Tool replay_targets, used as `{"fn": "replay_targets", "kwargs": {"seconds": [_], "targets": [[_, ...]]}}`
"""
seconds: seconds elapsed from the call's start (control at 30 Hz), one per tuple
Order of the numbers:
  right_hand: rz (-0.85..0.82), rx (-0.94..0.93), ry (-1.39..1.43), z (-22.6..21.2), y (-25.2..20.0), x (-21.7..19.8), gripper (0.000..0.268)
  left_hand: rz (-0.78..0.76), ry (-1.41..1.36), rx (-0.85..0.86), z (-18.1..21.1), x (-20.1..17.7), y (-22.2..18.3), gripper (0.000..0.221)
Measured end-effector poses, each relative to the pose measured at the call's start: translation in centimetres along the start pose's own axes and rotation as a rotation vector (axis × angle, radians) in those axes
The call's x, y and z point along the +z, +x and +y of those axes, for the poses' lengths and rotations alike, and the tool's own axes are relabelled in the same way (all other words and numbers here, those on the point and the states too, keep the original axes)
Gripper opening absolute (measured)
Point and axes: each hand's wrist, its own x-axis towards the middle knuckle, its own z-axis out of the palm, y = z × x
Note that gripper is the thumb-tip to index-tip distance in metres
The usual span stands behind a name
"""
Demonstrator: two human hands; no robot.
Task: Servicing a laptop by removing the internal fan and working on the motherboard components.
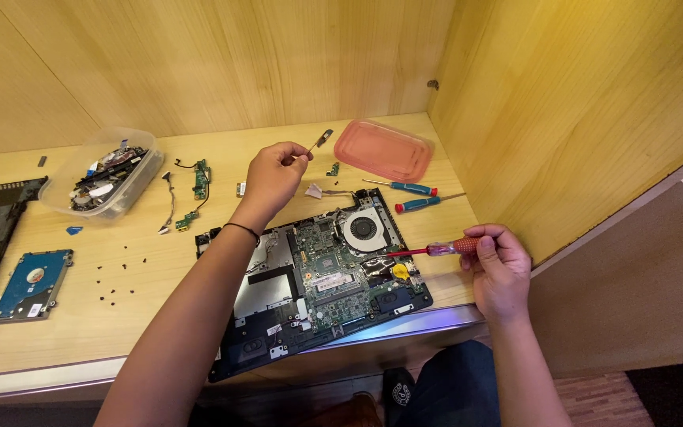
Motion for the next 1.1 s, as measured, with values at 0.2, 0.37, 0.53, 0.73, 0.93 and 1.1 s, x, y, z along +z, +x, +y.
{"fn": "replay_targets", "kwargs": {"seconds": [0.2,0.37,0.53,0.73,0.93,1.1], "targets": [[-0.008,0.019,-0.026,-0.1,0.1,0.0,0.022,-0.075,0.668,0.133,-0.4,-1.0,0.8,0.016],[-0.012,0.016,-0.037,-0.2,0.3,-0.2,0.023,-0.164,0.858,0.205,-2.9,-1.5,2.4,0.017],[-0.024,0.045,-0.043,-0.2,0.2,-0.1,0.023,-0.241,0.896,0.180,-3.3,-1.7,2.3,0.020],[-0.037,0.033,-0.045,-0.4,0.2,0.0,0.023,-0.230,0.727,0.224,3.2,-1.4,-0.6,0.024],[-0.046,0.025,-0.034,-0.7,-0.1,0.0,0.023,-0.730,0.645,0.444,11.7,0.9,-6.0,0.042],[-0.034,0.002,-0.063,-0.3,-0.1,-0.1,0.022,-0.874,0.852,0.450,10.4,3.2,-5.9,0.057]]}}
